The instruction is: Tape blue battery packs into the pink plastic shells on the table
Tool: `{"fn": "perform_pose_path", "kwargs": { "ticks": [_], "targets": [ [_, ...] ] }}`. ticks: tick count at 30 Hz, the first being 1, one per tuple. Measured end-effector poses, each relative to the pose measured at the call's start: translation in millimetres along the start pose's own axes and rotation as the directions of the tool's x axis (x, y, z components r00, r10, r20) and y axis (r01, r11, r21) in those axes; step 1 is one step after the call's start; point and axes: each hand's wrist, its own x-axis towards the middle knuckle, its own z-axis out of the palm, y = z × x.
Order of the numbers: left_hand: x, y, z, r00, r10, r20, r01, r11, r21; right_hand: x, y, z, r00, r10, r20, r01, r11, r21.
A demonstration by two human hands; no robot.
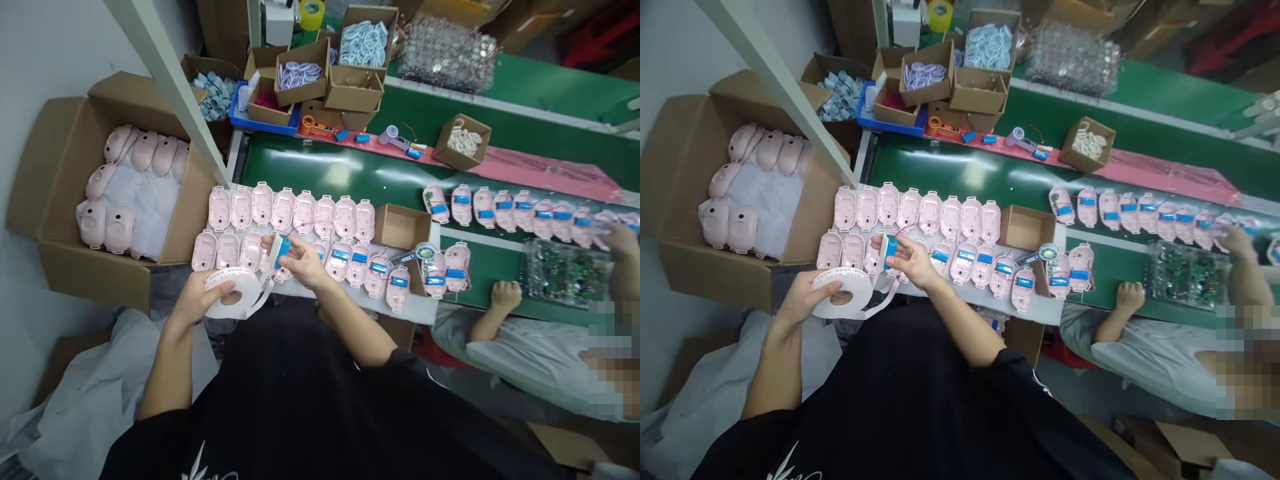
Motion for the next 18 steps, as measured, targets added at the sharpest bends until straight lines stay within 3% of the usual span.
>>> {"fn": "perform_pose_path", "kwargs": {
  "ticks": [3,6,8,10,12,14,16,18],
  "targets": [
    [-2.2,-9.2,-4.8,0.999,0.011,0.043,-0.011,1.000,0.016,-12.1,11.9,20.5,0.998,0.039,0.039,-0.035,0.994,-0.102],
    [2.5,-9.4,5.8,0.991,0.041,0.128,-0.050,0.996,0.069,-11.2,20.2,30.9,0.999,0.032,0.020,-0.029,0.988,-0.152],
    [7.3,-10.3,14.2,0.971,0.017,0.239,-0.054,0.987,0.149,2.4,14.3,19.3,0.997,-0.063,-0.033,0.056,0.983,-0.175],
    [10.1,-16.8,14.1,0.952,-0.046,0.301,-0.019,0.978,0.207,21.4,2.1,-11.1,0.972,-0.210,-0.107,0.183,0.957,-0.223],
    [8.6,-30.1,1.1,0.982,-0.069,0.178,0.045,0.990,0.136,35.8,-4.3,-53.6,0.926,-0.333,-0.175,0.265,0.908,-0.326],
    [3.1,-47.4,-20.3,0.993,-0.081,-0.083,0.075,0.995,-0.069,38.7,6.0,-96.1,0.906,-0.356,-0.228,0.218,0.856,-0.468],
    [-4.3,-63.8,-38.7,0.961,-0.128,-0.245,0.064,0.965,-0.254,32.0,33.7,-128.5,0.921,-0.270,-0.279,0.046,0.789,-0.613],
    [-11.3,-75.3,-45.2,0.946,-0.180,-0.271,0.077,0.933,-0.351,23.8,68.9,-147.6,0.928,-0.164,-0.335,-0.155,0.649,-0.745]
  ]
}}
